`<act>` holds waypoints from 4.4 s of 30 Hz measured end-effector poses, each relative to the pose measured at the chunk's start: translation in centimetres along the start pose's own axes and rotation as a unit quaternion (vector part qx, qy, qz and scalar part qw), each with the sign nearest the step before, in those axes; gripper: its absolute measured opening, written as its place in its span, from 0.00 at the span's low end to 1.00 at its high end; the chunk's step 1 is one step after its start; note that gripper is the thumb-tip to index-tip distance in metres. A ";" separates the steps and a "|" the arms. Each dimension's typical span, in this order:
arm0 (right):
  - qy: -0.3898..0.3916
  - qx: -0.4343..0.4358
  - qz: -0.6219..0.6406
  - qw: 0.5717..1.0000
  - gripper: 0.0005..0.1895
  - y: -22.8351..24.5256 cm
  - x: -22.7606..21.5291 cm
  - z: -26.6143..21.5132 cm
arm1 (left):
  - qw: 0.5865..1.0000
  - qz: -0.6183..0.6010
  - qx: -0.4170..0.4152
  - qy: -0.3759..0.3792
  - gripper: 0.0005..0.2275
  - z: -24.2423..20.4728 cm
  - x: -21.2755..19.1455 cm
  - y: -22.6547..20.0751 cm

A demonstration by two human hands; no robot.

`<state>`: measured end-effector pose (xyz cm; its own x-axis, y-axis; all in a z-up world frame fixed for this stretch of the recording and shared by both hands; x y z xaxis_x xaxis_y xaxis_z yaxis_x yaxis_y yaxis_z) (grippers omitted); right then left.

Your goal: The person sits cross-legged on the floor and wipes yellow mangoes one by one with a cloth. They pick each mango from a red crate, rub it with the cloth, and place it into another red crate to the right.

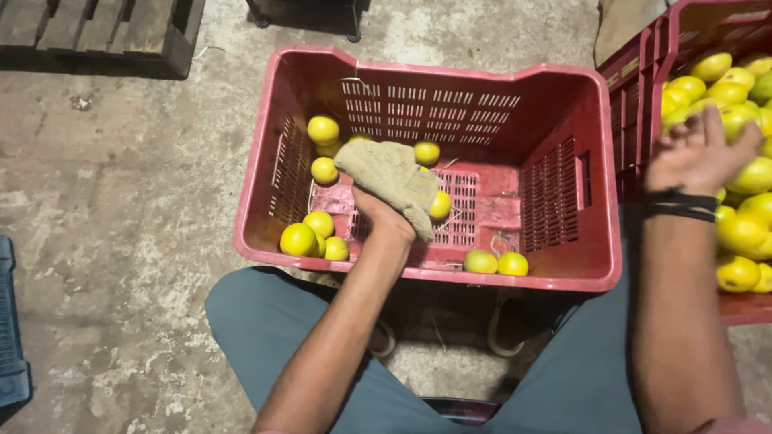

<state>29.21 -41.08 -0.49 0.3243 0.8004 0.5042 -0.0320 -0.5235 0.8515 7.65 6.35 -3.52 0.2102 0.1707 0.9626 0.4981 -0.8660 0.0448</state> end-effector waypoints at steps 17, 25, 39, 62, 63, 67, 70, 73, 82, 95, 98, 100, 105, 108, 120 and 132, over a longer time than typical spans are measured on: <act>0.542 -0.024 -0.836 0.079 0.27 -32.3 18.6 -21.7 | 0.999 -0.019 0.047 0.015 0.18 1.1 2.1 -2.4; 0.537 -0.237 -0.731 0.348 0.38 -31.0 19.9 -20.8 | 0.996 -0.078 0.021 0.046 0.16 0.6 2.3 -1.7; 0.409 -0.296 -0.593 0.627 0.31 -3.1 28.0 -24.7 | 0.998 -0.011 -0.013 -0.057 0.23 -2.1 0.9 1.1; 0.364 0.033 -0.495 0.788 0.24 -8.2 22.9 -28.2 | 0.960 -0.046 -0.237 0.143 0.25 -3.1 2.3 5.6; 0.337 -0.052 -0.515 0.787 0.25 -6.7 23.2 -28.2 | 0.964 -0.030 -0.245 0.100 0.26 -3.2 1.6 5.8; 0.356 -0.425 -0.522 0.648 0.28 -2.2 26.5 -32.7 | 0.986 0.038 -0.161 -0.006 0.28 -2.9 0.8 4.6; 0.337 -0.333 -0.569 0.672 0.29 -3.0 26.3 -30.7 | 0.984 0.033 -0.171 -0.031 0.28 -3.4 0.7 4.9; 0.337 -0.169 -0.575 0.726 0.29 -4.2 25.1 -28.0 | 0.979 -0.017 -0.197 0.047 0.27 -3.7 2.2 5.3; 0.480 0.087 -0.448 0.749 0.25 -10.1 22.7 -30.2 | 0.969 -0.002 -0.232 0.090 0.30 -3.7 2.3 5.1; 0.438 -0.249 -0.523 0.688 0.30 -4.1 26.7 -31.5 | 0.966 -0.015 -0.227 0.121 0.26 -3.8 1.2 6.5; 0.522 -0.162 -0.469 0.694 0.26 -6.2 26.0 -31.8 | 0.984 0.014 -0.172 0.049 0.25 -2.7 -1.9 5.6; 0.532 0.009 -0.447 0.719 0.22 -8.5 24.4 -31.2 | 0.990 0.048 -0.131 -0.002 0.25 -2.2 -3.4 5.2; 0.385 -0.156 -0.543 0.730 0.15 -6.4 24.4 -30.0 | 0.992 -0.013 -0.122 -0.008 0.25 -2.1 -3.1 5.2; 0.350 -0.253 -0.547 0.717 0.15 -4.1 25.3 -30.6 | 0.971 -0.105 -0.173 0.126 0.25 -3.2 0.5 5.4; 0.605 -0.303 -0.499 0.542 0.30 -3.3 27.5 -34.3 | 0.984 0.032 -0.175 -0.021 0.33 -4.1 -2.5 5.9; 0.434 -0.350 -0.538 0.632 0.29 -1.4 27.5 -33.1 | 0.986 -0.016 -0.167 0.007 0.26 -3.9 0.3 6.1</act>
<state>6.85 -8.68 17.00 -0.1169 0.6009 -0.7907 -0.7435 0.4749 0.4708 7.47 -0.66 -1.90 0.1851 0.1961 0.9629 0.1991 -0.9671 0.1587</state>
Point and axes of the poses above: each hand's wrist, its own z-axis towards the middle knuckle, its own x-axis out of the palm, y = z × x, the point moved 9 cm from there along z, towards the middle knuckle, and after that the axes turned 11 degrees about -z, right-handed, at the moved point
